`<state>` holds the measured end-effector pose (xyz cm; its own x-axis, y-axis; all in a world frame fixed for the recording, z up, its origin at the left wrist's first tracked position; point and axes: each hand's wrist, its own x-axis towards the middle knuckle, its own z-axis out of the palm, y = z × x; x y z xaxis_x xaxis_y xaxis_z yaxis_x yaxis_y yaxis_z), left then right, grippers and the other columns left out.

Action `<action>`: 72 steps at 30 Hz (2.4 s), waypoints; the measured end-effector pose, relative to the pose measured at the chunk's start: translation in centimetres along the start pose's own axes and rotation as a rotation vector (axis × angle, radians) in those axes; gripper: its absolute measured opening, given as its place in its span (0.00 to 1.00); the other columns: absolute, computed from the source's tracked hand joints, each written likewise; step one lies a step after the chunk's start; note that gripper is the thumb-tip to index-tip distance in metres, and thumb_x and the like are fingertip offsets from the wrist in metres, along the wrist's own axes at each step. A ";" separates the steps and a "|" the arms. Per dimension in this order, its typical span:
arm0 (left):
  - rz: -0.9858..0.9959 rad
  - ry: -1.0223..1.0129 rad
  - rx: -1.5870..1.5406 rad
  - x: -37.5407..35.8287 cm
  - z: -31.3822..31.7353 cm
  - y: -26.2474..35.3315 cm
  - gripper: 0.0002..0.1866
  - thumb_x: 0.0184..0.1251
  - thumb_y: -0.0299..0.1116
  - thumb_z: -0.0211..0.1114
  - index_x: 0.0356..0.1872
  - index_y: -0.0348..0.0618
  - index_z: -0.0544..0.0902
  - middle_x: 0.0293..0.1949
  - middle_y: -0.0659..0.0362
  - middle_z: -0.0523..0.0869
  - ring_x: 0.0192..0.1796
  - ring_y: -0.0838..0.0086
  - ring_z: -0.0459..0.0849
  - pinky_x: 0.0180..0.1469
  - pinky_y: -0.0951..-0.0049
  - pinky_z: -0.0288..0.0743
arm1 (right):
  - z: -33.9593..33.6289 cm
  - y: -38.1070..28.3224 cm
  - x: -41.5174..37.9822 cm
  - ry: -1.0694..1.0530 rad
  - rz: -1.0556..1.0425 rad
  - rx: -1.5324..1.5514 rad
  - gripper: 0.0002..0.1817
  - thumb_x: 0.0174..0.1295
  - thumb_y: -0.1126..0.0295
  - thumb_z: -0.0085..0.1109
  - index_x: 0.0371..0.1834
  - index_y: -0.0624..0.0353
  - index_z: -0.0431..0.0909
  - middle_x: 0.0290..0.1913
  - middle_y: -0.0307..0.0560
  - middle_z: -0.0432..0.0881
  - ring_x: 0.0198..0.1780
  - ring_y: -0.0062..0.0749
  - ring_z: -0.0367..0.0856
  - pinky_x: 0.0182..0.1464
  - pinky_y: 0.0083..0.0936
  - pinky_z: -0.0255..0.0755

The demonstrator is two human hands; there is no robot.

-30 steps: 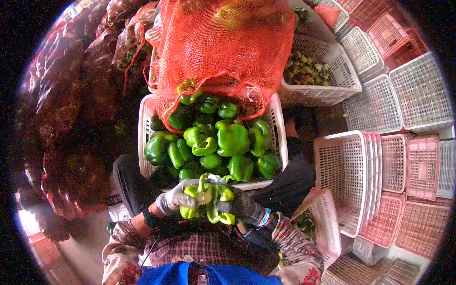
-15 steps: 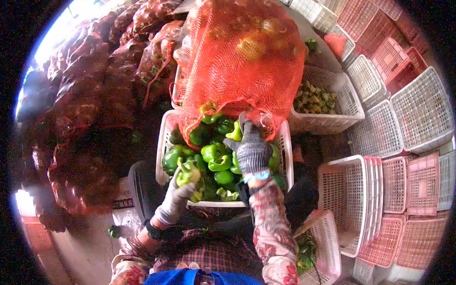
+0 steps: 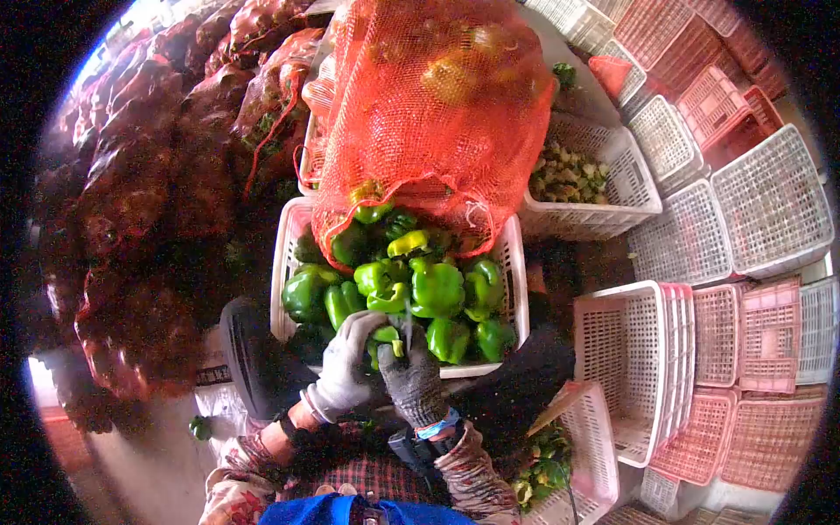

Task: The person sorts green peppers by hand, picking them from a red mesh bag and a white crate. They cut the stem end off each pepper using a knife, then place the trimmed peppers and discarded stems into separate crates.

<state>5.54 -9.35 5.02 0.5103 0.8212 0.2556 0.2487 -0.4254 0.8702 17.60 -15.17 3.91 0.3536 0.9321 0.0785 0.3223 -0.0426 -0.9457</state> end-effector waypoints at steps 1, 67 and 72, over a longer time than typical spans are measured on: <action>0.009 -0.014 -0.051 0.0 0.3 -0.1 0.35 0.40 0.26 0.73 0.57 0.41 0.72 0.51 0.46 0.76 0.55 0.49 0.75 0.58 0.59 0.72 | 0.1 -0.4 -0.1 0.023 0.065 0.081 0.18 0.65 0.63 0.57 0.55 0.61 0.72 0.44 0.56 0.80 0.46 0.48 0.82 0.48 0.37 0.76; -0.160 0.378 -0.462 -0.4 -3.3 -1.3 0.42 0.56 0.48 0.72 0.66 0.36 0.64 0.57 0.48 0.75 0.58 0.62 0.75 0.62 0.65 0.68 | -1.1 -5.3 -0.8 -0.151 -0.317 -0.485 0.09 0.68 0.65 0.54 0.38 0.59 0.79 0.31 0.56 0.82 0.30 0.55 0.81 0.31 0.45 0.74; -0.206 0.348 -0.559 -0.5 -2.9 -0.8 0.41 0.58 0.46 0.71 0.66 0.35 0.63 0.57 0.50 0.73 0.58 0.65 0.74 0.63 0.65 0.67 | -2.0 -4.5 -1.9 -0.265 -0.130 -0.577 0.10 0.68 0.63 0.55 0.36 0.59 0.78 0.25 0.57 0.80 0.27 0.55 0.80 0.28 0.46 0.72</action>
<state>2.69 -8.37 5.42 0.1810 0.9783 0.1010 -0.1978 -0.0644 0.9781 17.20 -17.46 8.60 0.0751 0.9967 0.0301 0.7942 -0.0415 -0.6062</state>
